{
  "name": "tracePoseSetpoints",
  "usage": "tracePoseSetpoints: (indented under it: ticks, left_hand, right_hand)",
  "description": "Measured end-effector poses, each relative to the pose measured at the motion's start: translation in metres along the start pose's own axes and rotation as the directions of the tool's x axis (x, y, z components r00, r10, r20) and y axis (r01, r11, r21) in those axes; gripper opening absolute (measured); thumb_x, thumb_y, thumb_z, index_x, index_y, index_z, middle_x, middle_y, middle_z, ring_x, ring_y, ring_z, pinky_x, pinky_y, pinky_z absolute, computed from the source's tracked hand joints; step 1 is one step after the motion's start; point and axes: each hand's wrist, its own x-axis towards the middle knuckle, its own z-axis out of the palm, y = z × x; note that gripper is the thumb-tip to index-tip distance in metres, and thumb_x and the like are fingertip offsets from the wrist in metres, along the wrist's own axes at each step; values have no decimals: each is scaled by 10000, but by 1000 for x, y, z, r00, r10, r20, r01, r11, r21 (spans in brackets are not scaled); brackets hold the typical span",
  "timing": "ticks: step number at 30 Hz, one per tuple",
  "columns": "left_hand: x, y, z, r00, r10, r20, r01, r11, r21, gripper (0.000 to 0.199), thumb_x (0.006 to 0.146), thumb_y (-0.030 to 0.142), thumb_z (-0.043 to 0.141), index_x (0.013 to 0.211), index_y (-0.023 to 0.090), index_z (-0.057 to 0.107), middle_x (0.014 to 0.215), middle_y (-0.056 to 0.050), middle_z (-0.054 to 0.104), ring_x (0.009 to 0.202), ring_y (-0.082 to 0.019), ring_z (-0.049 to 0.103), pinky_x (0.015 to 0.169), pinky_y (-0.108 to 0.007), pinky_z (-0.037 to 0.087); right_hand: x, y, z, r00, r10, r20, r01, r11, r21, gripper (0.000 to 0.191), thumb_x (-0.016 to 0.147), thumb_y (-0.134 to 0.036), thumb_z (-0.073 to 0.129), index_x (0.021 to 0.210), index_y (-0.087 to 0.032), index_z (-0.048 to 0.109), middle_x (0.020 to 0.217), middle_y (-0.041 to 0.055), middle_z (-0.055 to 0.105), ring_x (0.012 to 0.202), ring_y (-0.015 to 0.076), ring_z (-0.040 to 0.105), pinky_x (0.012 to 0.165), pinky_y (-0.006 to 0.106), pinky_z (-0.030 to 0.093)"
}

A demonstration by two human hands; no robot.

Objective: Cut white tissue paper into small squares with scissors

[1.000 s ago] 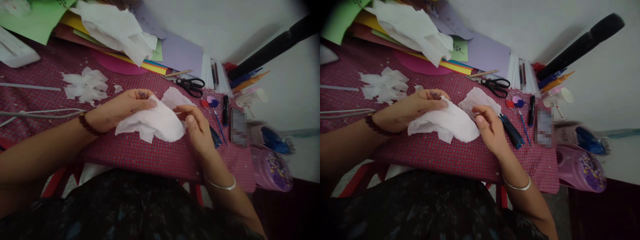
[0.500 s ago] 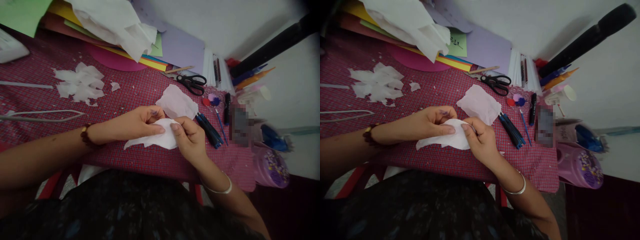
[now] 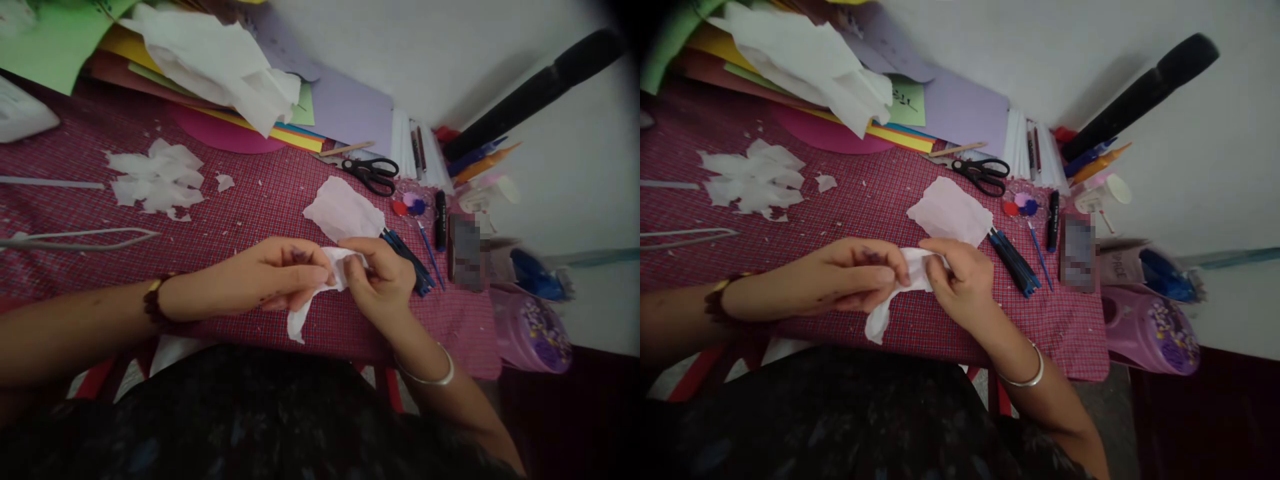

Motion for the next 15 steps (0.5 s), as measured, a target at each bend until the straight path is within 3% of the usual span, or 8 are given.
tracePoseSetpoints:
  ticks: [2, 4, 7, 9, 10, 12, 14, 15]
  left_hand:
    - [5, -8, 1, 999, -21, -39, 24, 996, 83, 211, 966, 341, 434, 969, 178, 568, 601, 43, 568, 391, -65, 395, 391, -188, 324]
    - [8, -12, -2, 992, 38, -120, 6, 939, 344, 186, 943, 306, 467, 1016, 168, 568, 702, 3, 630, 499, -95, 533, 472, -207, 423]
    - [7, -12, -11, 914, 309, -263, 27, 600, 799, 324, 899, 225, 540, 1214, 151, 544, 1096, -111, 670, 971, -224, 660, 784, -322, 532]
    - [6, -9, -18, 849, 463, -254, 55, 402, 914, 452, 909, 188, 522, 1354, 137, 463, 1329, -159, 569, 1218, -280, 562, 972, -396, 483]
    - [7, -9, -21, 832, 503, -233, 41, 364, 930, 453, 915, 180, 511, 1361, 124, 457, 1347, -165, 552, 1248, -282, 538, 1009, -407, 462]
    - [9, -10, -26, 826, 522, -211, -2, 378, 926, 296, 909, 178, 512, 1193, 114, 560, 1221, -145, 606, 1154, -259, 581, 979, -392, 473]
    - [13, -11, -31, 828, 511, -232, -22, 443, 896, 73, 874, 180, 536, 834, 145, 586, 950, -86, 638, 919, -212, 617, 837, -354, 495]
    - [15, -11, -33, 825, 502, -260, -26, 493, 869, 163, 846, 180, 554, 688, 165, 516, 821, -56, 610, 807, -185, 598, 759, -330, 483]
  right_hand:
    - [0, 0, 2, 999, -25, 20, 25, 1000, 9, 188, 883, -91, 561, 977, -217, 663, 840, 2, 759, 670, 116, 668, 568, 242, 487]
    - [-1, -1, 4, 999, -30, 34, 30, 999, 20, 165, 885, -97, 577, 965, -214, 663, 817, -2, 752, 654, 109, 657, 559, 238, 474]
    - [-1, -2, 5, 999, 16, 30, -17, 998, 53, 154, 887, -102, 589, 944, -221, 668, 767, -23, 721, 570, 84, 594, 522, 233, 439]
    - [-1, -3, 5, 998, 58, 21, -60, 993, 100, 152, 888, -109, 596, 934, -232, 672, 707, -47, 677, 511, 70, 533, 489, 229, 408]
    - [-1, -3, 5, 996, 83, 15, -84, 988, 128, 150, 888, -114, 600, 930, -237, 674, 665, -60, 641, 489, 67, 505, 474, 228, 391]
    - [-2, -1, 5, 991, 135, 5, -134, 974, 181, 145, 888, -125, 605, 925, -244, 678, 600, -75, 561, 471, 68, 467, 459, 229, 366]
    - [-3, 4, 5, 980, 199, 0, -194, 953, 232, 126, 895, -150, 608, 927, -246, 683, 582, -76, 519, 476, 76, 452, 461, 238, 352]
    - [-3, 6, 6, 972, 234, 3, -226, 938, 262, 111, 900, -170, 608, 931, -245, 683, 582, -73, 511, 480, 80, 449, 465, 244, 348]
